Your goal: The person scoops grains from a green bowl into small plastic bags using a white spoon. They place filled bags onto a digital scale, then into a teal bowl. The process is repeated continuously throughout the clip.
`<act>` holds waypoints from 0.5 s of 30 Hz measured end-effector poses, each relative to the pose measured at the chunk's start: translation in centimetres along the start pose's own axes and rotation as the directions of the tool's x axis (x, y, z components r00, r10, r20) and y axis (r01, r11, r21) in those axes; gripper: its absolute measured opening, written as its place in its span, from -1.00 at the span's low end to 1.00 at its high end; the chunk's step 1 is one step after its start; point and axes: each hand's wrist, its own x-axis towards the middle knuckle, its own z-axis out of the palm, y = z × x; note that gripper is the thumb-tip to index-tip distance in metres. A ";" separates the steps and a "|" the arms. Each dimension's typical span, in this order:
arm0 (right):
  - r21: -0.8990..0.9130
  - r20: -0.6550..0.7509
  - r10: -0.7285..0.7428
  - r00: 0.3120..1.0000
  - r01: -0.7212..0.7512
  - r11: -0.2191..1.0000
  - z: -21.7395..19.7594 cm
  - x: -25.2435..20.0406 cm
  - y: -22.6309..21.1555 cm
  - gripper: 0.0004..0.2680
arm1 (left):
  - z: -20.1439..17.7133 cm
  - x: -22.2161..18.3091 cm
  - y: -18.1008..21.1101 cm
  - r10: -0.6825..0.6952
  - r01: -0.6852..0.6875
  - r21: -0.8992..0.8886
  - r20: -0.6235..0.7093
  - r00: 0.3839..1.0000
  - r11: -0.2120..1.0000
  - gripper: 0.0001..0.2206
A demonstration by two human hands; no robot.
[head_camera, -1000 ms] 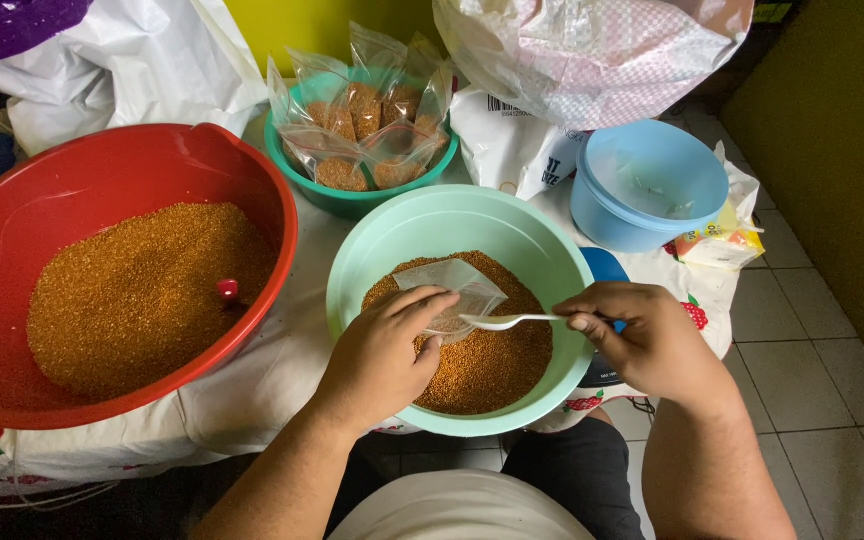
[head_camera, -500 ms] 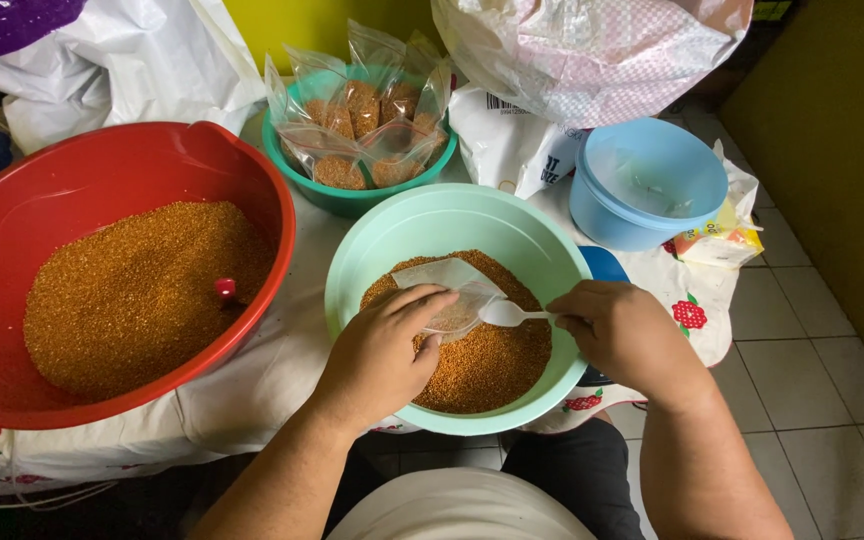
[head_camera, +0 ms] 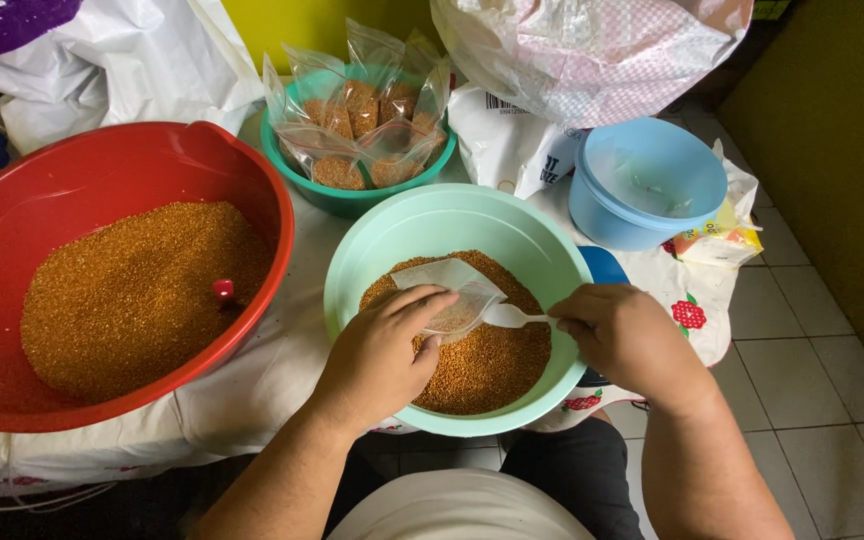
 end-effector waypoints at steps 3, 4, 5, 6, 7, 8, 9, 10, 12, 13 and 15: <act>0.023 0.013 -0.056 0.998 0.055 0.998 1.4 0.0 -0.6 -0.92 | 0.0 0.1 0.1 -0.017 0.017 -0.010 0.010 1.000 1.000 -0.62; 0.067 0.025 -0.118 0.993 0.116 0.991 2.0 0.0 -0.9 -0.93 | -0.1 0.2 0.2 -0.030 0.031 -0.016 0.014 0.999 0.999 -0.62; 0.068 0.025 -0.117 0.993 0.115 0.991 1.7 -0.3 -1.3 -0.93 | 0.0 0.2 0.2 -0.030 0.031 -0.016 0.016 0.999 0.999 -0.62; 0.118 0.020 -0.161 0.987 0.158 0.980 1.5 -0.5 -1.6 -0.93 | 0.0 0.2 0.2 -0.036 0.036 -0.015 0.021 0.999 0.999 -0.61; 0.167 0.014 -0.207 0.978 0.202 0.965 1.2 -0.7 -2.0 -0.93 | 0.0 0.1 0.2 -0.042 0.042 -0.013 0.025 0.999 0.999 -0.61; 0.168 0.013 -0.207 0.978 0.202 0.965 0.8 -0.8 -1.9 -0.93 | 0.0 0.1 0.2 -0.042 0.043 -0.012 0.025 0.999 0.999 -0.61; 0.177 0.015 -0.189 0.982 0.183 0.967 0.3 -0.9 -1.8 -0.92 | 0.0 0.1 0.2 -0.047 0.048 -0.026 0.018 0.999 0.999 -0.60; 0.187 0.018 -0.171 0.985 0.165 0.968 -0.1 -1.0 -1.7 -0.91 | 0.0 0.1 0.3 -0.053 0.053 -0.040 0.011 0.999 0.998 -0.60; 0.150 -0.019 -0.154 0.988 0.155 0.976 -0.4 -1.0 -0.4 -0.92 | 0.0 0.0 0.1 -0.039 0.040 -0.027 0.012 0.999 0.999 -0.60; 0.113 -0.057 -0.138 0.989 0.144 0.983 -0.6 -1.0 0.2 -0.92 | 0.0 0.0 0.1 -0.026 0.026 -0.015 0.013 1.000 1.000 -0.60; 0.016 -0.027 -0.102 0.994 0.103 0.995 -0.7 -1.0 0.9 -0.92 | 0.0 0.0 0.2 -0.025 0.025 -0.014 0.010 1.000 1.000 -0.60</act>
